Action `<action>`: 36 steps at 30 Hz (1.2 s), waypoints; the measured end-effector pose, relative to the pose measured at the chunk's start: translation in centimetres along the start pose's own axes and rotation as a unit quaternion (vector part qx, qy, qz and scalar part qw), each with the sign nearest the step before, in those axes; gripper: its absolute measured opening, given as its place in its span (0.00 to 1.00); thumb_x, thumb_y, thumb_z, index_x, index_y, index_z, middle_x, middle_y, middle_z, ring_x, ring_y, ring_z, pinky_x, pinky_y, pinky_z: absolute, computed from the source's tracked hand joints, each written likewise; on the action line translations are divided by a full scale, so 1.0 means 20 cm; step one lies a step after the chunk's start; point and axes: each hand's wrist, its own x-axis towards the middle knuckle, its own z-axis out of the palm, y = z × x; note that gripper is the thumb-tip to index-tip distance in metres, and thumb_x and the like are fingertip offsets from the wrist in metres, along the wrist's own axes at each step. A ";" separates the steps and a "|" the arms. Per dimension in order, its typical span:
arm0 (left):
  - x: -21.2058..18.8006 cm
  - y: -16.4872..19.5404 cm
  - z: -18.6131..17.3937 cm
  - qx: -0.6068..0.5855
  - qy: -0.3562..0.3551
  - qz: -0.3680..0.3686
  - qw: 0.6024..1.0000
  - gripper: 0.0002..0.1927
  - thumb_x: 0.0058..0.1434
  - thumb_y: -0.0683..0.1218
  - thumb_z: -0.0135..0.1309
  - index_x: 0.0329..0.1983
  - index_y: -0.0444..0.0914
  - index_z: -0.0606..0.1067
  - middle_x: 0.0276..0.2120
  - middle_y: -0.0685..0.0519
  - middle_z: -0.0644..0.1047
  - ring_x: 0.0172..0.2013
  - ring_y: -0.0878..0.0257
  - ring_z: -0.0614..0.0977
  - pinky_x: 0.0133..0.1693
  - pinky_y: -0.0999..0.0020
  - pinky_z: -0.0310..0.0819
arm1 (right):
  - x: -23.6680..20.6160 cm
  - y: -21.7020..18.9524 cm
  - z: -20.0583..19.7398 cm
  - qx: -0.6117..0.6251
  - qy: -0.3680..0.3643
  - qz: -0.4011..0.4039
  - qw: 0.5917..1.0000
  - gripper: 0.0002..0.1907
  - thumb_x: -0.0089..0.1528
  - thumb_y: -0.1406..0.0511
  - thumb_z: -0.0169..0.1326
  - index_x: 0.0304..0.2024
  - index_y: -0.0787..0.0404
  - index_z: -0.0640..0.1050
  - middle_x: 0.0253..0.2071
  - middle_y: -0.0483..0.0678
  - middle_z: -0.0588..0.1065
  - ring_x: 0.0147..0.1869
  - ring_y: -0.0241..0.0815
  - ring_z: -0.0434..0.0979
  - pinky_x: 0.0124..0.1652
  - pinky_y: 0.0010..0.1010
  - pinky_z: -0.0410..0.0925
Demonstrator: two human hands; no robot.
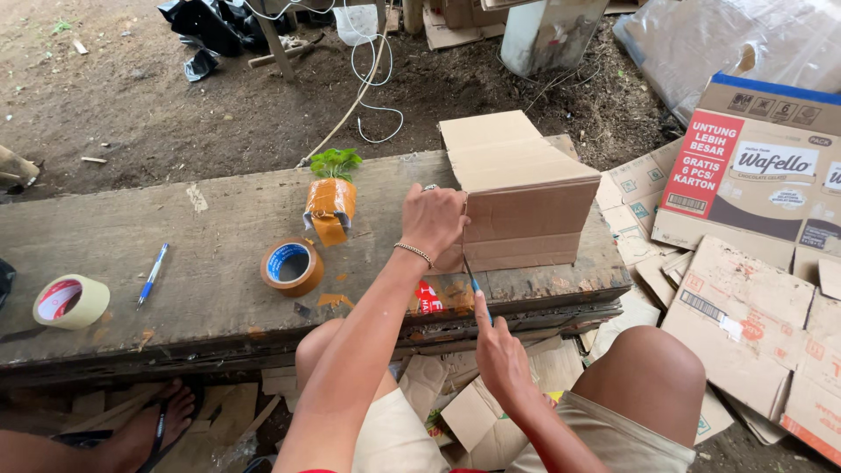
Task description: The person uses a utility knife to cut a large piece of cardboard on a wooden table. They make several cuts to shape the cardboard, then fold it and place a small potted plant inside the resulting structure.
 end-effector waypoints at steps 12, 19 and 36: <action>0.06 -0.05 -0.09 -0.013 -0.015 -0.026 0.999 0.13 0.50 0.55 0.68 0.31 0.44 0.82 0.31 0.51 0.83 0.40 0.55 0.84 0.43 0.54 0.69 | -0.12 0.05 -0.11 0.100 0.015 0.021 0.995 0.30 0.63 0.69 0.45 0.70 0.53 0.64 0.36 0.67 0.77 0.39 0.68 0.78 0.40 0.54 0.69; 0.08 -0.24 -0.02 -0.235 -0.141 -0.137 0.952 0.20 0.50 0.59 0.70 0.29 0.37 0.83 0.29 0.46 0.83 0.32 0.56 0.83 0.39 0.60 0.75 | -0.14 0.32 0.14 0.266 0.113 0.107 0.951 0.22 0.60 0.60 0.55 0.57 0.55 0.75 0.28 0.62 0.77 0.28 0.57 0.79 0.33 0.41 0.71; -0.39 -0.42 0.49 -0.143 -0.449 -0.121 0.874 0.28 0.50 0.62 0.70 0.35 0.33 0.82 0.36 0.43 0.83 0.39 0.50 0.86 0.45 0.59 0.79 | 0.26 0.26 -0.28 0.087 0.250 -0.024 0.964 0.17 0.69 0.61 0.45 0.52 0.68 0.72 0.43 0.66 0.76 0.49 0.68 0.73 0.49 0.55 0.65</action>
